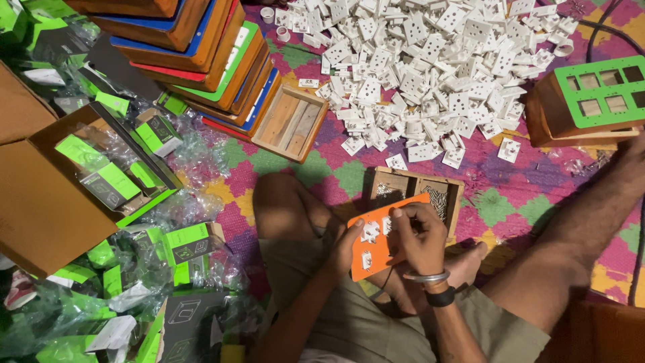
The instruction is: The person sits on the floor and assembles electrical switch and socket components onto orange and red plastic backplates. They pick up small metal screws from a wooden box and insert them into the backplates, handling the components one at a time.
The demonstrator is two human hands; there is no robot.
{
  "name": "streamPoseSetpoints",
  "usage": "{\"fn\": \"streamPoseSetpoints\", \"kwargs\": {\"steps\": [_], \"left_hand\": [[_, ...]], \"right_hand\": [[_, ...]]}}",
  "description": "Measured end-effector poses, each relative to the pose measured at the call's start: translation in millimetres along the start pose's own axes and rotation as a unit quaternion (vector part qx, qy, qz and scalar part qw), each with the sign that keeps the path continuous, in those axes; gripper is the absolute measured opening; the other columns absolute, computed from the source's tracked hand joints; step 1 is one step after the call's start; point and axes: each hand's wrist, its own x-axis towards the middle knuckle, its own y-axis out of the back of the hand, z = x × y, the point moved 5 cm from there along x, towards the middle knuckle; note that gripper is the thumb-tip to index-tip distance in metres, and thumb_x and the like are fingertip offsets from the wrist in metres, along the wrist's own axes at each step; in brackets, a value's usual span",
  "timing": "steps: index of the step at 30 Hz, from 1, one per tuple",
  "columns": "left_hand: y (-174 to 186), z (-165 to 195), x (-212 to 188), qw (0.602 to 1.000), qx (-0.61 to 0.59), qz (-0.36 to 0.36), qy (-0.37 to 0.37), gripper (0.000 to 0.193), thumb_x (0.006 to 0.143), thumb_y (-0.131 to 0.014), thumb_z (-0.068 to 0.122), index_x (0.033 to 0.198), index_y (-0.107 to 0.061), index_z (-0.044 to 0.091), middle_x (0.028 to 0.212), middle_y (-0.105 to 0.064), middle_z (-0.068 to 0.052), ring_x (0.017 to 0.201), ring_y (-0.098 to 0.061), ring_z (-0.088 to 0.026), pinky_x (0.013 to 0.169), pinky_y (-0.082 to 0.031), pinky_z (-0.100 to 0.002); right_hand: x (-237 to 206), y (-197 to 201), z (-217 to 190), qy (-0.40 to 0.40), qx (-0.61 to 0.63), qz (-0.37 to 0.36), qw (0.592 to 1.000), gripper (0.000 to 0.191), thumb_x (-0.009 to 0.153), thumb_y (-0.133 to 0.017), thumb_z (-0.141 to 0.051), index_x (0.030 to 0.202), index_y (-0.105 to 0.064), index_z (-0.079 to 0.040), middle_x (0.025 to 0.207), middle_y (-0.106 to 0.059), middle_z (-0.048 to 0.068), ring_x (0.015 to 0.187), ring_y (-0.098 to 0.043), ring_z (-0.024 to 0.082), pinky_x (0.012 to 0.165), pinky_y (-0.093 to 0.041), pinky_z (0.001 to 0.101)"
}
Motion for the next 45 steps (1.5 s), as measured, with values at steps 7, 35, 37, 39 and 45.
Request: {"fn": "streamPoseSetpoints", "kwargs": {"steps": [7, 35, 37, 39, 45], "left_hand": [[-0.8, 10.1, 1.5, 0.999, 0.001, 0.009, -0.043, 0.035, 0.105, -0.057, 0.033, 0.111, -0.067, 0.0, 0.095, -0.068, -0.005, 0.088, -0.063, -0.012, 0.08, -0.05, -0.029], [3.7, 3.3, 3.1, 0.987, 0.144, 0.072, 0.005, 0.043, 0.103, -0.056, 0.041, 0.115, -0.064, 0.001, 0.106, -0.066, -0.006, 0.097, -0.061, -0.011, 0.086, -0.051, -0.026], [3.7, 2.6, 4.2, 0.988, 0.141, 0.068, 0.002, 0.045, 0.103, -0.057, 0.042, 0.115, -0.064, -0.001, 0.106, -0.065, -0.01, 0.097, -0.06, -0.013, 0.085, -0.051, -0.028], [4.1, -1.7, 3.9, 0.994, 0.082, 0.069, 0.032, 0.04, 0.101, -0.057, 0.04, 0.115, -0.063, 0.002, 0.105, -0.067, -0.008, 0.096, -0.063, -0.013, 0.086, -0.052, -0.028], [-6.8, 1.5, 4.9, 1.0, 0.027, -0.003, 0.007, 0.037, 0.103, -0.056, 0.034, 0.114, -0.066, 0.0, 0.099, -0.07, -0.005, 0.092, -0.064, -0.012, 0.083, -0.052, -0.028]], "right_hand": [[3.3, 2.7, 28.8, -0.215, 0.163, -0.037, 0.962, 0.022, 0.1, -0.068, -0.02, 0.102, -0.074, 0.001, 0.08, -0.07, 0.002, 0.062, -0.057, 0.009, 0.055, -0.045, 0.0257], [1.1, -0.9, -26.1, 0.089, -0.302, -0.109, 0.943, 0.016, 0.085, -0.074, -0.017, 0.098, -0.073, -0.008, 0.093, -0.067, 0.007, 0.077, -0.068, 0.03, 0.063, -0.054, 0.0425], [1.4, -1.1, -23.2, 0.086, -0.298, -0.105, 0.945, 0.015, 0.084, -0.074, -0.015, 0.098, -0.073, -0.007, 0.094, -0.066, 0.008, 0.08, -0.068, 0.031, 0.065, -0.053, 0.0418], [1.6, 2.5, -16.0, 0.045, -0.214, -0.087, 0.972, 0.013, 0.087, -0.072, -0.013, 0.098, -0.073, -0.006, 0.094, -0.067, 0.008, 0.081, -0.068, 0.027, 0.069, -0.054, 0.0387], [6.2, 4.6, 20.7, -0.149, 0.122, -0.1, 0.976, 0.014, 0.091, -0.073, -0.011, 0.098, -0.076, 0.001, 0.107, -0.065, 0.006, 0.089, -0.066, 0.015, 0.075, -0.055, 0.0293]]}}
